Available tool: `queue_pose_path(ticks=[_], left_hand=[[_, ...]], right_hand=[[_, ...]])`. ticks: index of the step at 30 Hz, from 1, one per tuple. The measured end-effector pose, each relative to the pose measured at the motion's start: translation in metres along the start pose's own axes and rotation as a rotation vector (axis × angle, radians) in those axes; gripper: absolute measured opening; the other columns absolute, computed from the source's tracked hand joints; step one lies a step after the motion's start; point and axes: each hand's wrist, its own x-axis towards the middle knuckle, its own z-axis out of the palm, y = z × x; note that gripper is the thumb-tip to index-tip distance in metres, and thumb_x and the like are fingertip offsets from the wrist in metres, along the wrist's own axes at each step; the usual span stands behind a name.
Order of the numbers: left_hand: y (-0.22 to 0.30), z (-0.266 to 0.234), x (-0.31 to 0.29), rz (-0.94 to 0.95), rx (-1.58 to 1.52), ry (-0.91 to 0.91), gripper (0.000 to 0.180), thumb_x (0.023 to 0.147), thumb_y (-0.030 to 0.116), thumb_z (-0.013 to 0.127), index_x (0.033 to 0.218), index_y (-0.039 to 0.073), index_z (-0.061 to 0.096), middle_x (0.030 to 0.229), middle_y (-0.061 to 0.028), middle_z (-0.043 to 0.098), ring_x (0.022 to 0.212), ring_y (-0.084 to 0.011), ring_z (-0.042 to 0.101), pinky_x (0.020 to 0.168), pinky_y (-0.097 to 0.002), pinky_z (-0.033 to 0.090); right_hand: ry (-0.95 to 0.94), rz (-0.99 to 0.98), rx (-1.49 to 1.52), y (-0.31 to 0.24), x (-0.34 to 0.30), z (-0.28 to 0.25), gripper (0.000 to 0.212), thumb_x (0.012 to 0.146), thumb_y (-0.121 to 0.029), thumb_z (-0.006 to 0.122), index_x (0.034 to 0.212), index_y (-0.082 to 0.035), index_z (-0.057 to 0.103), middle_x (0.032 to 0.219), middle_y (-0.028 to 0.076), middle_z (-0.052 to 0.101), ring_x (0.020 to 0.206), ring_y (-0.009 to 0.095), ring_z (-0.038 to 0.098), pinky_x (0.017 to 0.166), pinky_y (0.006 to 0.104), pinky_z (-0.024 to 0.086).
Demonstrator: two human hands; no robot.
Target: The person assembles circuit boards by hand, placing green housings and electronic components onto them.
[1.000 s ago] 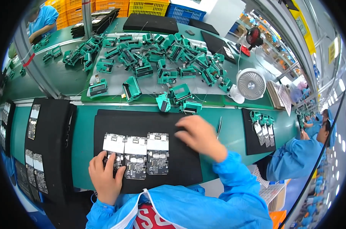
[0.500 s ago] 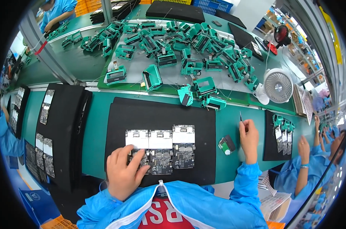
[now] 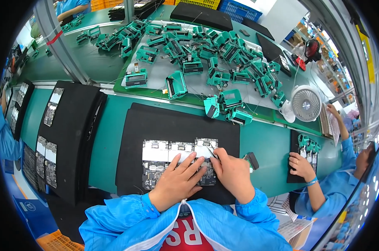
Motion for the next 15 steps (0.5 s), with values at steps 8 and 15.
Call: queue_pose_path(ticks=[8,15], left_hand=[[-0.002,0.004,-0.002,-0.006,0.0,0.013,0.061,0.083,0.04,0.074,0.137,0.016,0.06,0.152,-0.0086,0.046,0.144,-0.0292,0.039,0.113,-0.0537,0.033],[-0.001,0.004,-0.002,0.004,-0.02,0.019,0.062,0.084,0.041,0.073,0.139,0.016,0.059,0.153,-0.009,0.045,0.144,-0.0291,0.038,0.115,-0.0526,0.031]], right_hand=[[-0.011,0.047,0.014,-0.013,0.002,0.004,0.019,0.092,-0.02,0.067,0.109,-0.014,0.062,0.063,0.008,0.065,0.055,0.029,0.065,0.049,0.0413,0.047],[0.014,-0.009,-0.204,-0.02,0.001,0.006,0.023,0.091,-0.017,0.067,0.113,-0.015,0.063,0.062,0.007,0.064,0.054,0.027,0.064,0.049,0.0402,0.047]])
